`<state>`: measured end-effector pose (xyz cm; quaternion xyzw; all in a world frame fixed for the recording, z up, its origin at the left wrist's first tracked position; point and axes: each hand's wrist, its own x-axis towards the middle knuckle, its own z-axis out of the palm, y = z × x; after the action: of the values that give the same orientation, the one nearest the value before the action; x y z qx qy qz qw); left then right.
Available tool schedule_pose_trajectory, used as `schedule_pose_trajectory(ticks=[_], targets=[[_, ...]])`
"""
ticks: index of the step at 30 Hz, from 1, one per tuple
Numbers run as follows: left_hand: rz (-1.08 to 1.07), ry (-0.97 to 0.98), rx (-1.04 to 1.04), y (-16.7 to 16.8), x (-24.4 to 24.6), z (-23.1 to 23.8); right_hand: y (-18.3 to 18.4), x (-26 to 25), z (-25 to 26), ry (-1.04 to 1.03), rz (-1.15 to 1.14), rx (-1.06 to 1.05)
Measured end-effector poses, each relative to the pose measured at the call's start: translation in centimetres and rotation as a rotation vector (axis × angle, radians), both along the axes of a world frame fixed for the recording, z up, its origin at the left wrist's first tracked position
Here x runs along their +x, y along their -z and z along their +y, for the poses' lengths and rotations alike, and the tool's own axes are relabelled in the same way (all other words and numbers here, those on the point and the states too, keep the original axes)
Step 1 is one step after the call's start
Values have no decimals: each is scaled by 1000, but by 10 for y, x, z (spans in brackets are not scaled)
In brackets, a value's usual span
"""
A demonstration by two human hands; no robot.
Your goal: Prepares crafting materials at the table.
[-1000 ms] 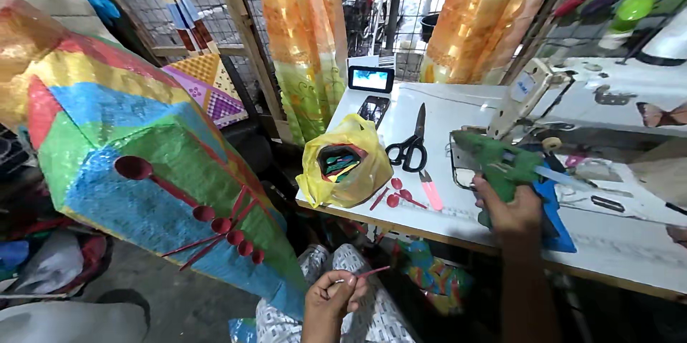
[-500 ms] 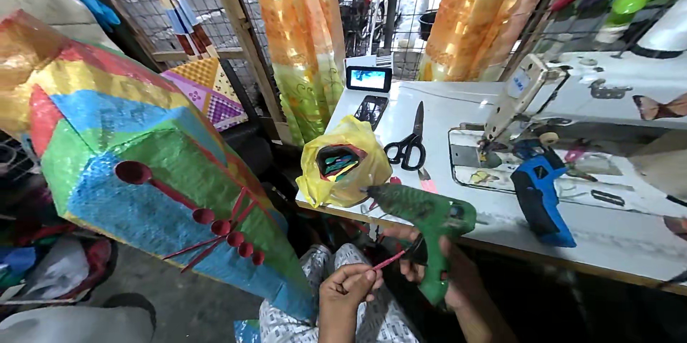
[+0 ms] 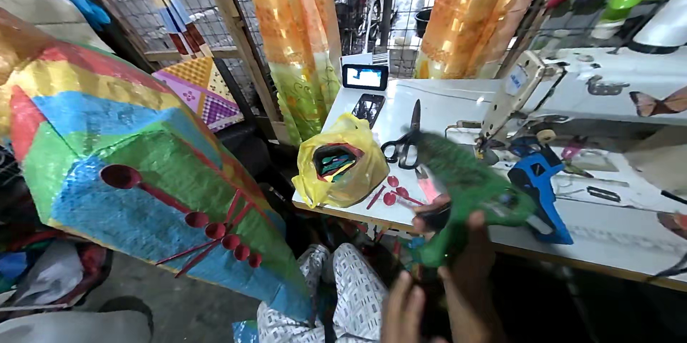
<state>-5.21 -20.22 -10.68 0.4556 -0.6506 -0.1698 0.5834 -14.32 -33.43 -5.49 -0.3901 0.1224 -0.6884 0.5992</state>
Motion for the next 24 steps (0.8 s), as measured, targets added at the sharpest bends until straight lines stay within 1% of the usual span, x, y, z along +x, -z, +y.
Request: schedule_pose_trajectory(ticks=[2, 4, 5, 8, 10, 12, 18, 20, 22, 24], targets=[[-274, 78, -82, 14, -24, 5, -14, -1, -10, 213, -11, -18], [-504, 141, -76, 20, -42, 8, -26, -2, -18, 396, -28, 1], [-573, 149, -73, 22, -45, 7, -31, -3, -20, 460, -36, 1], [-576, 126, -153, 33, -42, 1, -41, -3, -23, 560, -65, -32], [-534, 100, -152, 37, -41, 1, -41, -5, -24, 576, -70, -46], [-432, 111, -101, 44, -41, 4, -41, -8, -26, 588, -54, -52], [-145, 193, -24, 52, -39, 11, -60, -12, -29, 655, -87, 41], [-49, 201, -3, 48, -38, 11, -65, -14, -33, 682, -98, 38], [68, 177, 32, 36, -35, 10, -69, -14, -34, 702, -100, 46], [234, 152, 98, 26, -32, 8, -70, -13, -32, 704, -84, 76]])
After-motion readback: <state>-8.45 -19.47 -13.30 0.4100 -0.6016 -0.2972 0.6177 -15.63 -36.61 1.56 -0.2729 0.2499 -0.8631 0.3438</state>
